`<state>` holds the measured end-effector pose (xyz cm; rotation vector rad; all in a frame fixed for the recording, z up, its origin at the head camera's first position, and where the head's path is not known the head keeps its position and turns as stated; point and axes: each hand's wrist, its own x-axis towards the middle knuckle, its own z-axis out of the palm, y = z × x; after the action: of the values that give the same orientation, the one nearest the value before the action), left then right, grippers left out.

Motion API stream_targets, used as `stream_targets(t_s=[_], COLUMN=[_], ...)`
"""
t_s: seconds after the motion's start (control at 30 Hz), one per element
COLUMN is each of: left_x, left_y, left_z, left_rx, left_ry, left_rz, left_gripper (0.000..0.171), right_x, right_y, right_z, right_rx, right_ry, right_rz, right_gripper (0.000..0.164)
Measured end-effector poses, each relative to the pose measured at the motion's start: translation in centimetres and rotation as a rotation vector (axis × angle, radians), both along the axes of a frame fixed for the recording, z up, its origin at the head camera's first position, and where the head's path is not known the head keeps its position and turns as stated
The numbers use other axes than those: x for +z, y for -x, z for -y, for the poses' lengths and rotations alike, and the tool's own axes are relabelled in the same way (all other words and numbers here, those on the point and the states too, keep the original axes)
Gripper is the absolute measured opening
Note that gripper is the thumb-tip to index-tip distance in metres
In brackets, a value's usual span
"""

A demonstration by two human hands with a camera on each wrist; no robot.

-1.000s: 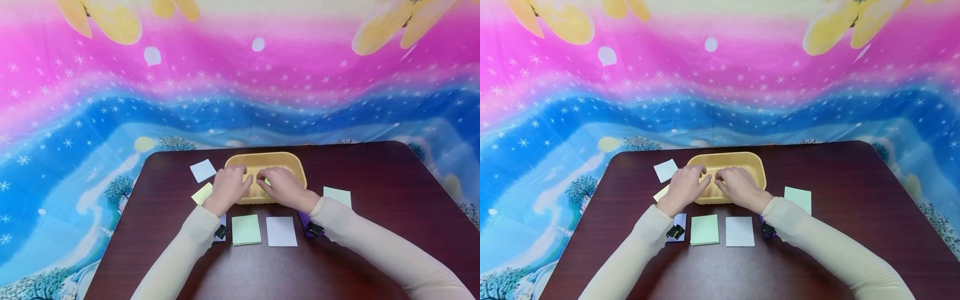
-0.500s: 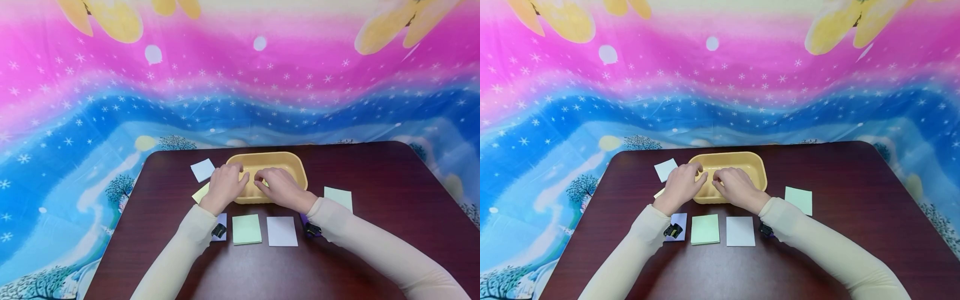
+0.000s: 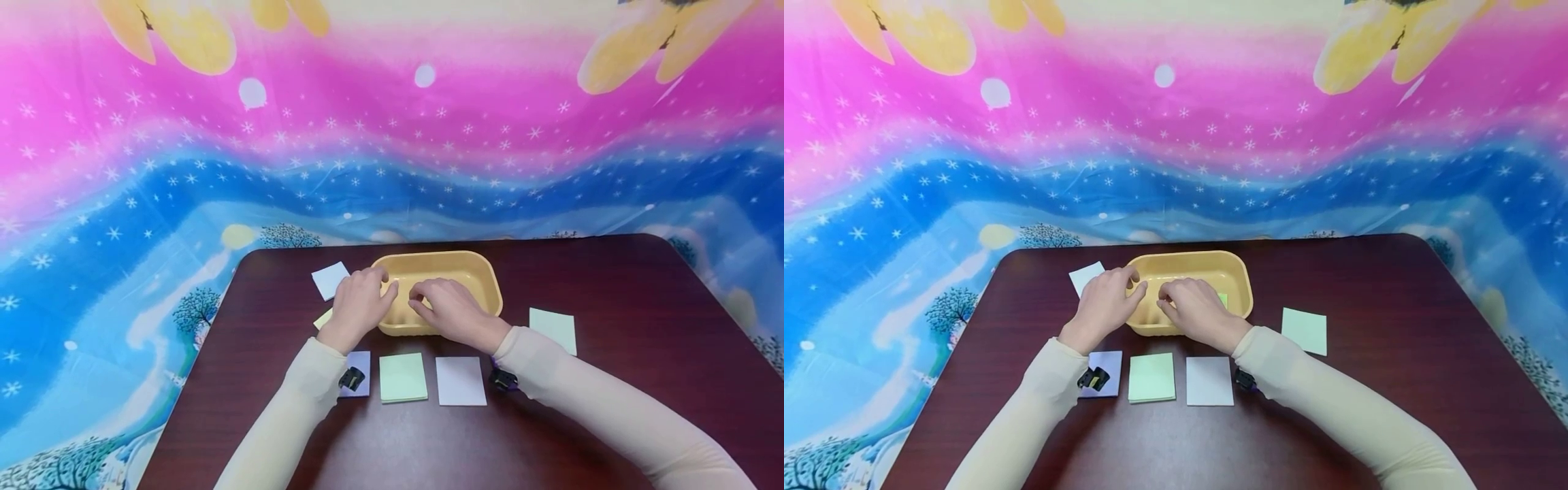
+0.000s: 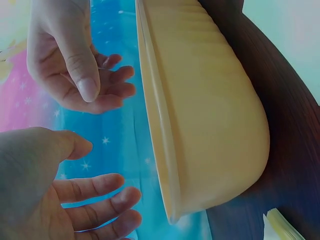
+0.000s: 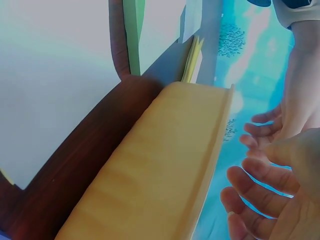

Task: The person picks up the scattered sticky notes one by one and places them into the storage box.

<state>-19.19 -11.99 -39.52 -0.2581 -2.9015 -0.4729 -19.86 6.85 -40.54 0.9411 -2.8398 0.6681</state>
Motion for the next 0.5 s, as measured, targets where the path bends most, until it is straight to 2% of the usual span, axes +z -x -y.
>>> stream_targets(t_s=[0.5], left_x=[-0.2], left_y=[0.1], left_z=[1.6], left_rx=[0.037], left_ry=[0.005], left_rz=[0.005], left_gripper=[0.033], right_x=[0.0], right_y=[-0.1], right_z=[1.0], right_rx=[0.014], right_ry=[0.009], right_rz=[0.009], right_gripper=[0.013])
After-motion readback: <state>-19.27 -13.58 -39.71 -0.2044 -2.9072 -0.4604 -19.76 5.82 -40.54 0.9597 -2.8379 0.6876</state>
